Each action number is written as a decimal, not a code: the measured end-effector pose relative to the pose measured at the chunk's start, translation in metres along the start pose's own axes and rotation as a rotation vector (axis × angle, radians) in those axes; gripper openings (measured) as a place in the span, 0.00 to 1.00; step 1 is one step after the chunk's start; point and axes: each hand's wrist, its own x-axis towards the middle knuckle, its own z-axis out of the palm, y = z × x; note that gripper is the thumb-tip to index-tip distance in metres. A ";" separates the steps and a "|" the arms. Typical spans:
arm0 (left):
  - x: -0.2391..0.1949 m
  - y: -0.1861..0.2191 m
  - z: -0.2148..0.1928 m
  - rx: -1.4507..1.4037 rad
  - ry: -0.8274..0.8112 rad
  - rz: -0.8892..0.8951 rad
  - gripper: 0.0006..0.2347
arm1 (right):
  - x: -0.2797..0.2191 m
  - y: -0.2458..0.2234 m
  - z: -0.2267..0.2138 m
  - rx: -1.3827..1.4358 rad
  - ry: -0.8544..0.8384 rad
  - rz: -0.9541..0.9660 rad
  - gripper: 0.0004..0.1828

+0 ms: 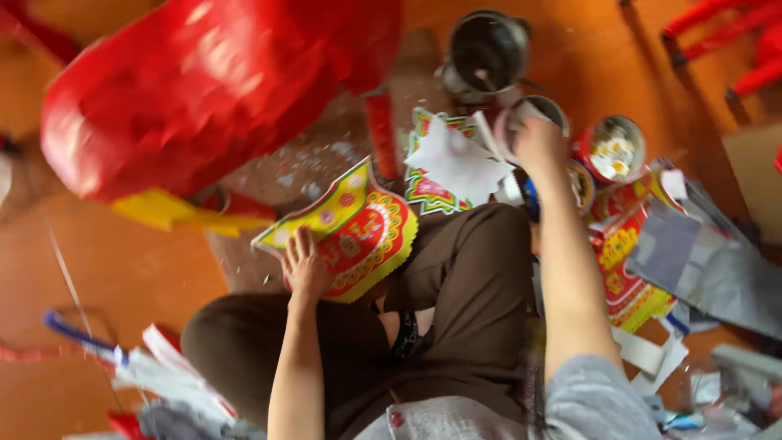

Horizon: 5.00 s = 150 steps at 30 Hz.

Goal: Decorating red paper horses with yellow strips and colorful paper patterns using glue and scissors

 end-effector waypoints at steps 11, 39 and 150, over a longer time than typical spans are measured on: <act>-0.023 -0.034 -0.023 -0.226 0.867 0.331 0.20 | -0.096 -0.113 0.009 0.399 -0.157 -0.361 0.21; -0.294 -0.329 0.202 -0.697 1.184 -0.752 0.10 | -0.191 -0.077 0.138 0.408 -0.159 -0.640 0.10; 0.050 0.009 0.043 0.179 0.522 0.332 0.47 | -0.200 -0.174 0.161 -0.069 -0.436 -0.642 0.12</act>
